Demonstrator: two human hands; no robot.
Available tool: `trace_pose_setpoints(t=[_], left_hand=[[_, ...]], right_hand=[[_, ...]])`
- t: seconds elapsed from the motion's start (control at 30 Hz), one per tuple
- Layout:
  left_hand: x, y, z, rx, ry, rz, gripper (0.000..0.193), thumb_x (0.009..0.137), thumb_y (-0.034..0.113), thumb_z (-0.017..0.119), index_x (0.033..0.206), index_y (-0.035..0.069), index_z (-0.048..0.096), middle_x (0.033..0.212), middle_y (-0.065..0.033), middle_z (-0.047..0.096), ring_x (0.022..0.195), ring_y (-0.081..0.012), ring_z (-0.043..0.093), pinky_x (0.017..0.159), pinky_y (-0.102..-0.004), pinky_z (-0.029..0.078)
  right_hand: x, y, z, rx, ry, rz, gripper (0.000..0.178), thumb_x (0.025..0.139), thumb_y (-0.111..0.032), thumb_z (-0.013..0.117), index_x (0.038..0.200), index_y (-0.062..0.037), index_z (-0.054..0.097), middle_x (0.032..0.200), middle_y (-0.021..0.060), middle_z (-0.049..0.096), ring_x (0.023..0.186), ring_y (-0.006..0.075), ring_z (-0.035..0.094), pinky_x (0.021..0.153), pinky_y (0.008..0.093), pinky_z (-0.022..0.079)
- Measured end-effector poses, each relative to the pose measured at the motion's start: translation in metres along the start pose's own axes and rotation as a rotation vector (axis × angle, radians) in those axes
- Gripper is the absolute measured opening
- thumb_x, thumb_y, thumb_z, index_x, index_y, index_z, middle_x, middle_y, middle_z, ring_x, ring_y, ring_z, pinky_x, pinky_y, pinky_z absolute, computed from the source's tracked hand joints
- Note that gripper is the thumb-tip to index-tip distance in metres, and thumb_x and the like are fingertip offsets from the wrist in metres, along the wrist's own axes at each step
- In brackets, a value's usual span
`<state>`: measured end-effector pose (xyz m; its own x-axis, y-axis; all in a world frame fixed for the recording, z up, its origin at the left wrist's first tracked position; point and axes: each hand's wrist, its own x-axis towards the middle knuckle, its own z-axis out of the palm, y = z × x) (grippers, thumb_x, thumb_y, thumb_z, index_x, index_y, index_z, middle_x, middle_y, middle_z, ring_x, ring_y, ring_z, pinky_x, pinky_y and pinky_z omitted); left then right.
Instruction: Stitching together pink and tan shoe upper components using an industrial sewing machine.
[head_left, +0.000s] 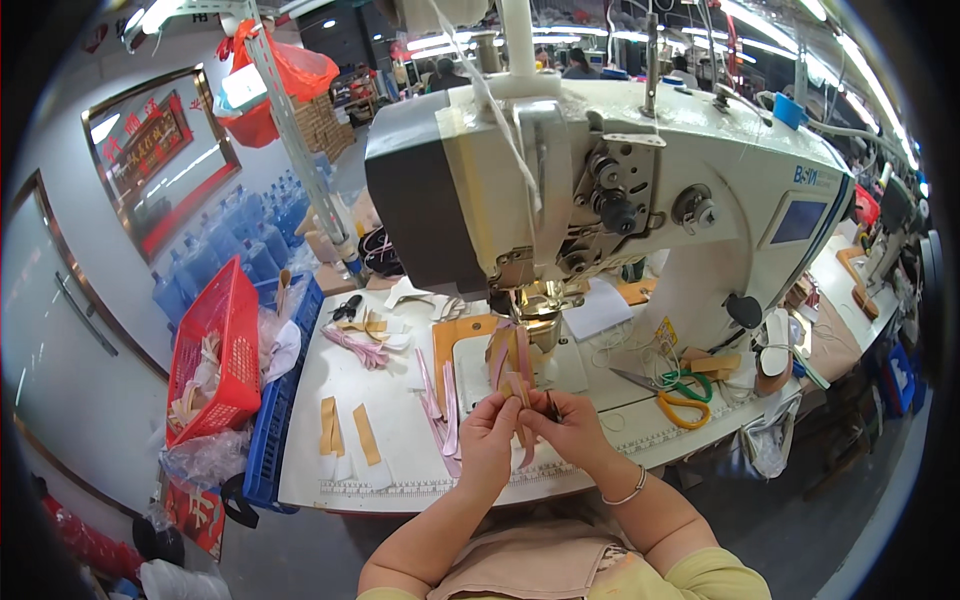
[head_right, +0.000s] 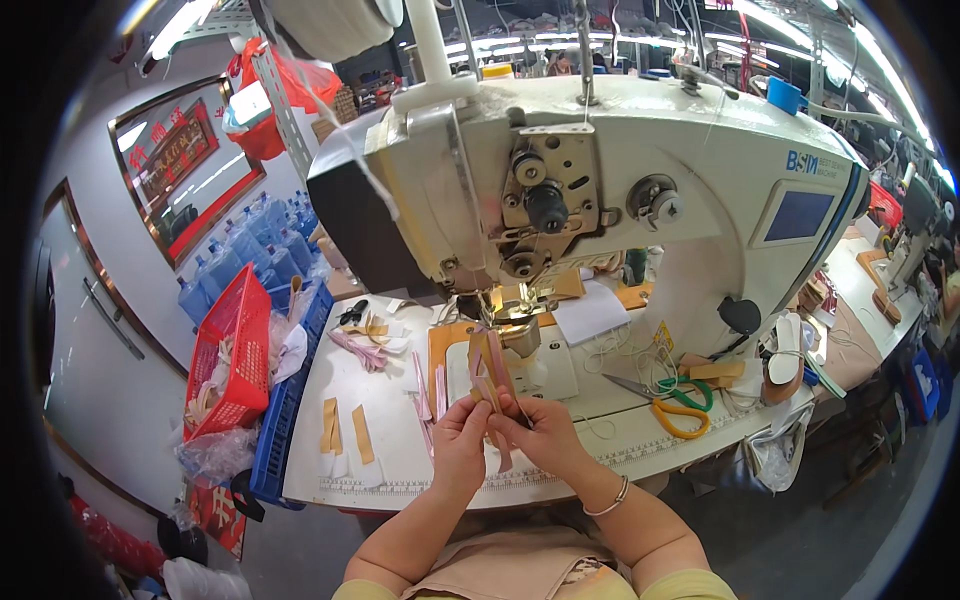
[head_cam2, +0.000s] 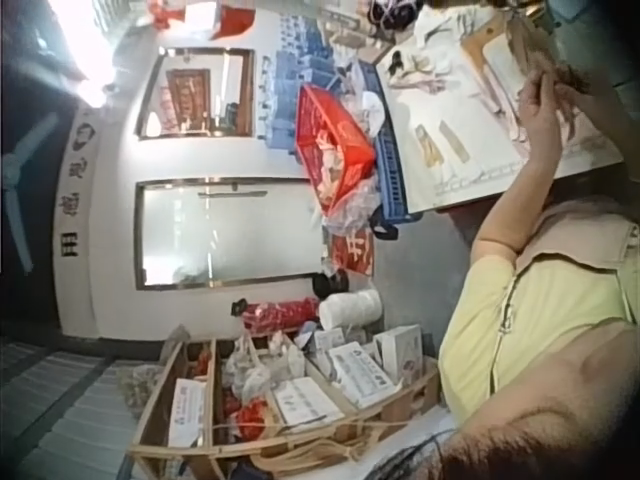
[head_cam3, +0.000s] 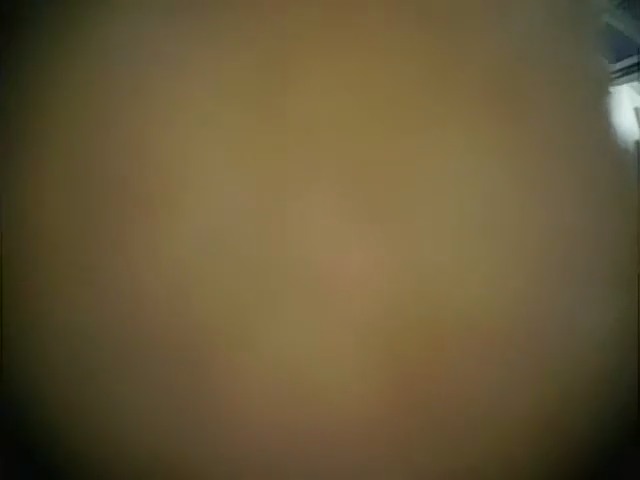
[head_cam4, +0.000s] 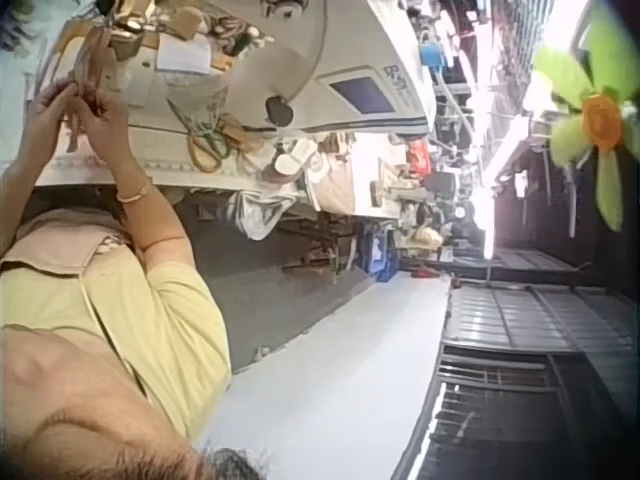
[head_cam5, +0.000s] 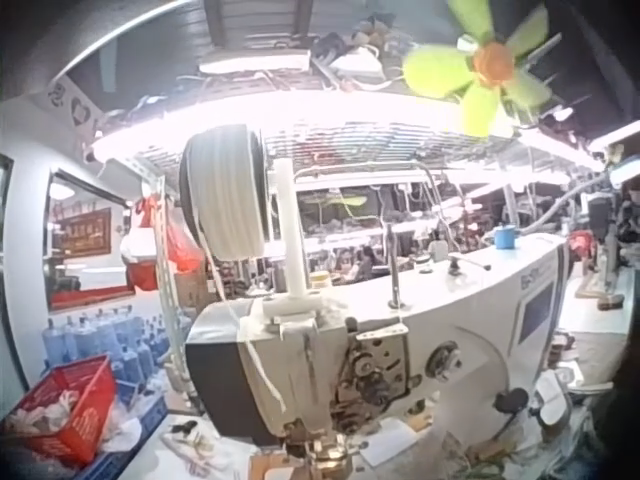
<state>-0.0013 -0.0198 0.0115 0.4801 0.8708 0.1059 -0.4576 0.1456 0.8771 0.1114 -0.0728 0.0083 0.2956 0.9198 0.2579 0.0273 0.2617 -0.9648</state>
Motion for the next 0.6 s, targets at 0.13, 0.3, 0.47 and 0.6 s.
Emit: trace_pose_setpoints(t=[0.13, 0.3, 0.47, 0.6], left_hand=[[0.027, 0.019, 0.019, 0.336, -0.091, 0.175, 0.016, 0.084, 0.009, 0.053, 0.092, -0.003, 0.058, 0.080, -0.0041, 0.061, 0.068, -0.0072, 0.056, 0.062, -0.0185, 0.045], [0.055, 0.044, 0.023, 0.753, -0.140, 0.162, 0.018, 0.081, 0.014, 0.057, 0.080, -0.003, 0.061, 0.059, -0.0006, 0.057, 0.055, -0.0031, 0.051, 0.048, -0.0175, 0.039], [0.058, 0.053, 0.016, 0.978, -0.039, 0.254, 0.021, 0.077, 0.018, 0.061, 0.072, -0.002, 0.063, 0.054, -0.0007, 0.055, 0.052, -0.0042, 0.048, 0.048, -0.0207, 0.038], [0.068, 0.046, 0.001, 0.807, -0.123, 0.082, 0.022, 0.076, 0.025, 0.062, 0.077, 0.004, 0.064, 0.060, -0.0048, 0.058, 0.055, -0.0128, 0.054, 0.051, -0.0243, 0.040]], right_hand=[[0.008, -0.023, -0.019, -0.001, 0.058, 0.046, 0.013, 0.078, -0.011, 0.062, 0.074, 0.0005, 0.059, 0.063, -0.0006, 0.057, 0.056, 0.0033, 0.048, 0.049, 0.0184, 0.039], [0.030, -0.040, -0.025, 0.031, -0.011, 0.091, 0.016, 0.079, -0.012, 0.061, 0.069, 0.0002, 0.057, 0.061, 0.0006, 0.056, 0.055, 0.0044, 0.050, 0.048, 0.0184, 0.040], [0.040, -0.034, -0.016, 0.023, -0.031, 0.072, 0.016, 0.079, -0.010, 0.061, 0.067, -0.0005, 0.055, 0.058, 0.0025, 0.056, 0.049, 0.0060, 0.050, 0.041, 0.0192, 0.038], [0.038, -0.045, -0.013, 0.103, -0.075, 0.060, 0.015, 0.079, -0.009, 0.061, 0.068, 0.0001, 0.055, 0.058, 0.0029, 0.056, 0.049, 0.0063, 0.051, 0.042, 0.0193, 0.039]])
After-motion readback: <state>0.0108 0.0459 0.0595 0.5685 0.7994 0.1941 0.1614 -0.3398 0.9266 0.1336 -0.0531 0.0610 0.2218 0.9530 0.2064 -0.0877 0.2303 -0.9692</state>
